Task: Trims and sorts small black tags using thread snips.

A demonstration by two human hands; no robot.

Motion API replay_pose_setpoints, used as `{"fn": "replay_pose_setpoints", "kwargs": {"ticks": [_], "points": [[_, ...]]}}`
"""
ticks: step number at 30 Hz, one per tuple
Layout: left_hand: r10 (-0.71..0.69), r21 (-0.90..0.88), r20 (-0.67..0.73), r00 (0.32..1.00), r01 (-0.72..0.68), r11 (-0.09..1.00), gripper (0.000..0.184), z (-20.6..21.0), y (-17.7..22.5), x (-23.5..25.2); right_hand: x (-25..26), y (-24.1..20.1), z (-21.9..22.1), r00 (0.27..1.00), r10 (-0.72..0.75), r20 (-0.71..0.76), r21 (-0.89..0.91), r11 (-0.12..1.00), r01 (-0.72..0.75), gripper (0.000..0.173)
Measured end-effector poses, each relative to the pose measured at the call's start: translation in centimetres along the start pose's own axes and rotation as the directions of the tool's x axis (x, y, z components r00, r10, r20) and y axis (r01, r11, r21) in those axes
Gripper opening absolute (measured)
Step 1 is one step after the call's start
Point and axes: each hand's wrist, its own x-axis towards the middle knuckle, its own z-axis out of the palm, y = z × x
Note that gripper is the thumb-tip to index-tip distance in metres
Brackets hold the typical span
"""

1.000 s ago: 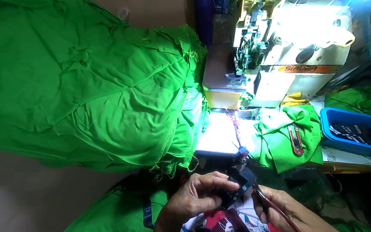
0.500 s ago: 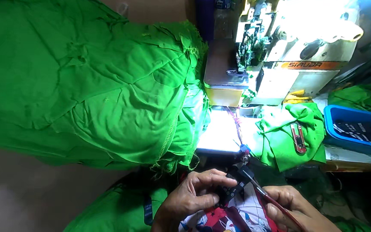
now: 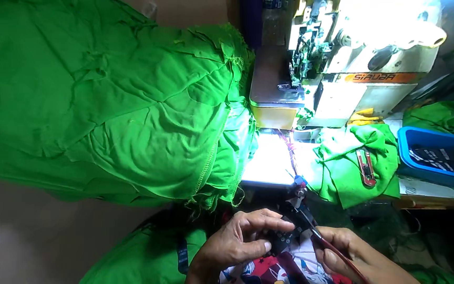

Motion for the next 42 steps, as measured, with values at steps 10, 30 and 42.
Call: {"fn": "replay_pose_setpoints", "kwargs": {"ticks": [10,30,42], "points": [[-0.033,0.014,0.004,0.999,0.033,0.999,0.040,0.0,-0.1,-0.2,0.0,0.6,0.1,0.999,0.021,-0.038,0.051,0.999,-0.019,0.043],[-0.063,0.038,-0.013,0.998,0.064,0.997,0.042,0.0,0.1,-0.7,-0.8,0.9,0.9,0.995,-0.007,-0.102,0.104,0.994,0.018,0.036],[-0.074,0.048,0.011,0.997,0.074,0.996,0.040,-0.1,0.0,-0.7,0.0,0.7,0.9,0.998,0.059,-0.020,0.149,0.987,-0.055,0.040]]}}
